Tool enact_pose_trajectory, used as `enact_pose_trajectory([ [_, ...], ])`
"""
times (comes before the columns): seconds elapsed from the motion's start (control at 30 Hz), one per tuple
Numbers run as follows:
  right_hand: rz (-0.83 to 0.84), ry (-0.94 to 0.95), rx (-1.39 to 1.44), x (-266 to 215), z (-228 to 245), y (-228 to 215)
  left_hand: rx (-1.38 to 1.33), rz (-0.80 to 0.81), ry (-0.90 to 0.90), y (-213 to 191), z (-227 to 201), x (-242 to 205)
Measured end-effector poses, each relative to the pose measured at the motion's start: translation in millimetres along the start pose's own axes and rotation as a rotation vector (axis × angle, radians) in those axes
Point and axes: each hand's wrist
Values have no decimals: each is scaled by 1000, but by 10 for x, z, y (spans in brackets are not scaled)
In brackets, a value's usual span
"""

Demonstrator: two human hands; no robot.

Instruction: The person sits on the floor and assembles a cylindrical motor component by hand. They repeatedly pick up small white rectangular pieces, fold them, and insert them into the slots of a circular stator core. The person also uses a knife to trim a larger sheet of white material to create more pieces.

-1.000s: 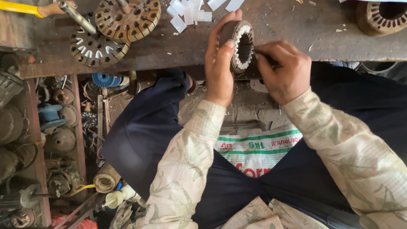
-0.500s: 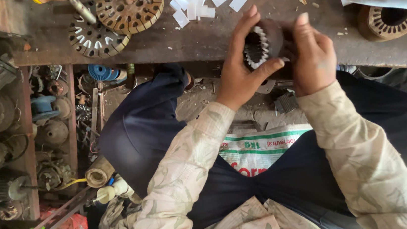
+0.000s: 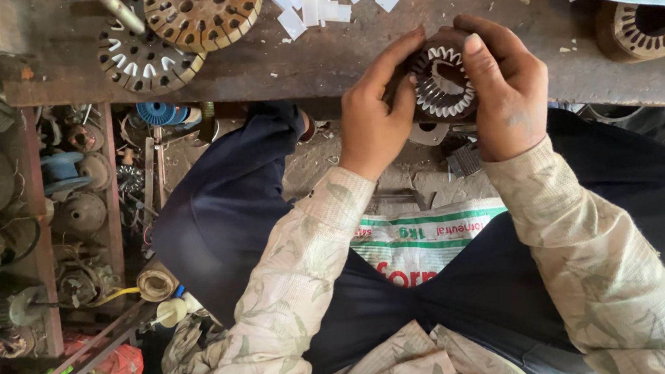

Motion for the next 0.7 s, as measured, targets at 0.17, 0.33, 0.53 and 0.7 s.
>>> enact_pose_trajectory([
  [0.17, -10, 5, -24, -15, 23, 13, 88, 9, 0, -23, 4, 30],
  [0.33, -69, -13, -112, -23, -5, 32, 180, 6, 51, -60, 37, 79],
  [0.53, -14, 45, 36, -30, 16, 1, 389, -50, 214, -204, 90, 294],
  [0.7, -44, 11, 163, -33, 75, -10, 627, 113, 195, -191, 384, 730],
])
Point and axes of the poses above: each hand's wrist, its own x-axis towards the middle knuckle, its own y-axis out of the palm, z = x × y, and after that the axes turned 13 degrees about y, right-handed
